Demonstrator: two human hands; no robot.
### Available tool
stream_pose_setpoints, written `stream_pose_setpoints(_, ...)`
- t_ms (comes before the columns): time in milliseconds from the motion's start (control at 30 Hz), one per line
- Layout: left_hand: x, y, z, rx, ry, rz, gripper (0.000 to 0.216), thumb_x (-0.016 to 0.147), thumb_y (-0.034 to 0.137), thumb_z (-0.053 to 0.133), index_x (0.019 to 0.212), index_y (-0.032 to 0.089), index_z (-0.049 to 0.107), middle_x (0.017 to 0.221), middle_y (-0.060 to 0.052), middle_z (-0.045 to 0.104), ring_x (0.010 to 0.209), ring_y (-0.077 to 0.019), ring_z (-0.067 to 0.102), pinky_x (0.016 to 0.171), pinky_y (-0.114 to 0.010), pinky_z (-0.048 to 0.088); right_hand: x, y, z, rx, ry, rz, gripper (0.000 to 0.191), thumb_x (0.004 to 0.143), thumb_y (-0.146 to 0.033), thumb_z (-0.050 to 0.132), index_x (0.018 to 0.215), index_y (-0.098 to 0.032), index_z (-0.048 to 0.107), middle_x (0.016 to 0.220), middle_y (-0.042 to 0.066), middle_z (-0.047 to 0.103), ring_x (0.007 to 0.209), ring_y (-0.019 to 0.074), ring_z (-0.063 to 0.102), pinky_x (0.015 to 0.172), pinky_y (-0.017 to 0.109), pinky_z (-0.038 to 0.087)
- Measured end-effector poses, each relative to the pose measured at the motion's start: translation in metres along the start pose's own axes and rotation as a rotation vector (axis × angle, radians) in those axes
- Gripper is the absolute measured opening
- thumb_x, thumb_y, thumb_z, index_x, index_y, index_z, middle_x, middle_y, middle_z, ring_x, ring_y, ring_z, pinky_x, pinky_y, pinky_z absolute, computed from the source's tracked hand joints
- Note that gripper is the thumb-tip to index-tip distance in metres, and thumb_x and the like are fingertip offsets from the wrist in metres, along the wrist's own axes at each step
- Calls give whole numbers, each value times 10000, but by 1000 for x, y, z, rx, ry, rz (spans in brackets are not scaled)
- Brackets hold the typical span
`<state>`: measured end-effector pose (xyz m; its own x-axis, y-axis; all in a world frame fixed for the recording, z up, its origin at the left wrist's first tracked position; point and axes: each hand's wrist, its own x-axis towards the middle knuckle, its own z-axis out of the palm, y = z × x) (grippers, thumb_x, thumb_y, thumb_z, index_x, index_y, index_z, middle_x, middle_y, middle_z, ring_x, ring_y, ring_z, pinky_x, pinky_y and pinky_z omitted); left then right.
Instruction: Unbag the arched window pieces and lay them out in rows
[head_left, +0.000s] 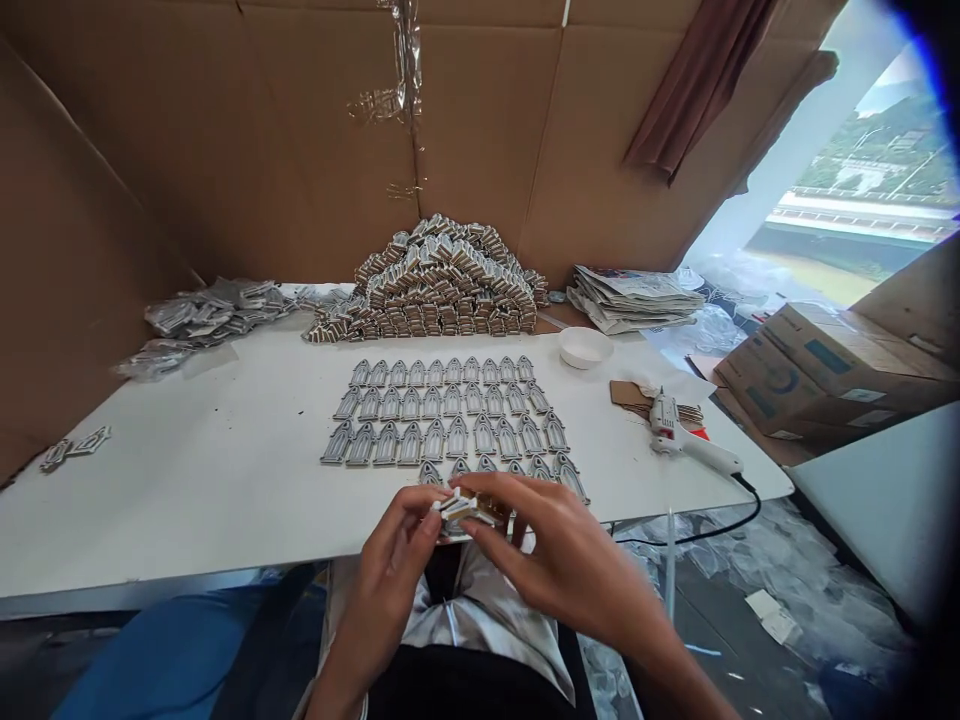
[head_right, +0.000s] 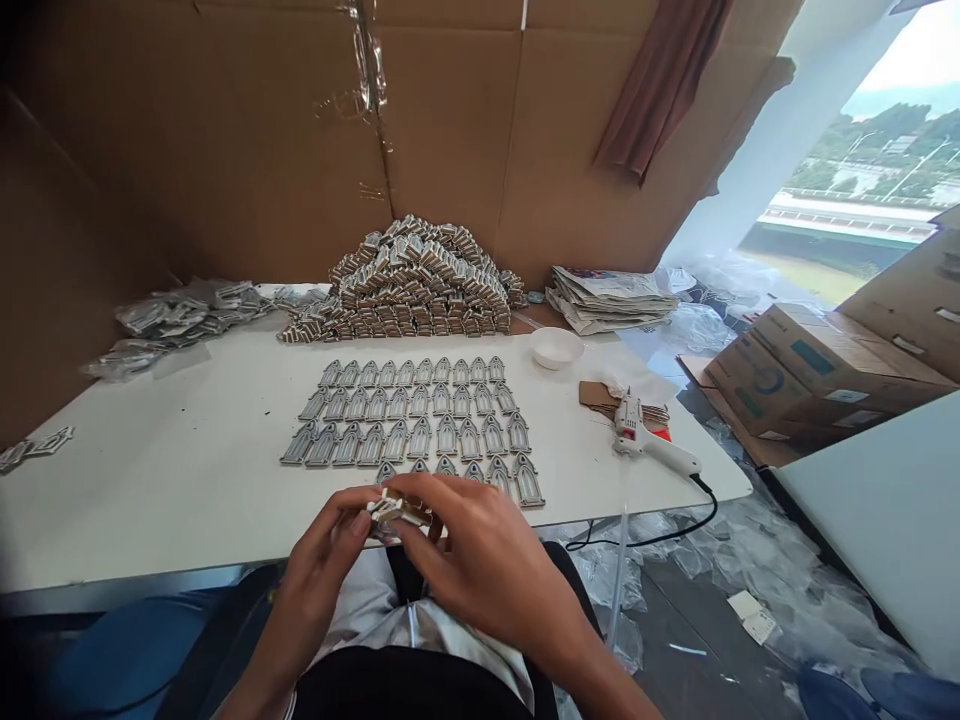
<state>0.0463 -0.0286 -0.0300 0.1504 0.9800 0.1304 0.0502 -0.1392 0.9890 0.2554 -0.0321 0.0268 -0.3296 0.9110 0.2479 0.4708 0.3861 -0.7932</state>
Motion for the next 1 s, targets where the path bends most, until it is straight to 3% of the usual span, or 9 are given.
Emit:
stream_pose_setpoints(67,-7,0,-8,94,34,71,217,1049,415,653,1169,247,721,1243,-95,708,1230,-273,664,1067,-369,543,-2,-7,6,-77,-64,-31,444,1075,-261,624,1506,-371,609,1107,36,780,979,242,731,839,360,535)
stream_pose_setpoints(100,-11,-1,-12,129,61,90,190,1040,396,669,1154,254,722,1207,-84,712,1204,-262,667,1054,-352,544,-2,-9,10,-107,-103,-41,485,1083,-262,612,1551,-382,565,1089,40,777,976,249,729,830,365,532)
stream_pose_setpoints(200,-22,-5,-21,207,139,62,146,1016,383,712,1087,256,722,968,-34,693,911,-202,680,827,-271,576,-3,-12,21,-100,-185,-53,540,1096,-296,606,1613,-388,480,1177,56,776,1043,270,731,857,378,533)
stream_pose_setpoints(300,-25,-9,-28,197,141,26,223,1010,411,718,1158,244,739,967,-45,702,865,-203,684,769,-270,582,0,-9,29,-31,-204,-35,584,1082,-315,632,1633,-375,449,1315,67,757,1107,282,731,893,379,527)
stream_pose_setpoints(500,-19,-11,-37,202,93,87,171,1048,347,668,1178,287,763,1087,-42,714,981,-195,710,843,-261,583,7,0,30,-41,-236,23,547,1065,-356,665,1590,-363,509,962,24,765,764,206,671,717,320,451)
stream_pose_setpoints(600,-14,-16,-43,282,228,129,155,1046,295,679,1180,297,756,1129,-36,723,1066,-203,699,920,-285,571,9,3,26,-43,-219,34,527,1064,-345,664,1571,-364,522,928,9,745,711,189,638,666,309,422)
stream_pose_setpoints(700,-7,-29,-52,459,318,270,194,1018,231,713,1189,302,769,1156,-39,752,1143,-235,688,1011,-354,549,7,4,22,-41,-178,32,499,1068,-353,659,1552,-372,540,941,-1,749,683,178,629,649,308,423)
stream_pose_setpoints(833,-1,-49,-62,662,166,431,296,1032,169,659,1257,315,784,1206,-49,777,1166,-252,702,1047,-413,558,3,0,16,-34,-138,-4,493,1073,-371,667,1549,-408,549,1006,-12,778,678,168,641,673,306,455)
stream_pose_setpoints(1000,-3,-49,-60,740,57,445,362,1051,137,622,1350,298,746,1314,-56,746,1234,-237,687,1078,-401,566,-4,-8,10,-10,-164,-36,477,1078,-335,654,1531,-453,561,1196,-38,782,788,173,707,788,312,506)
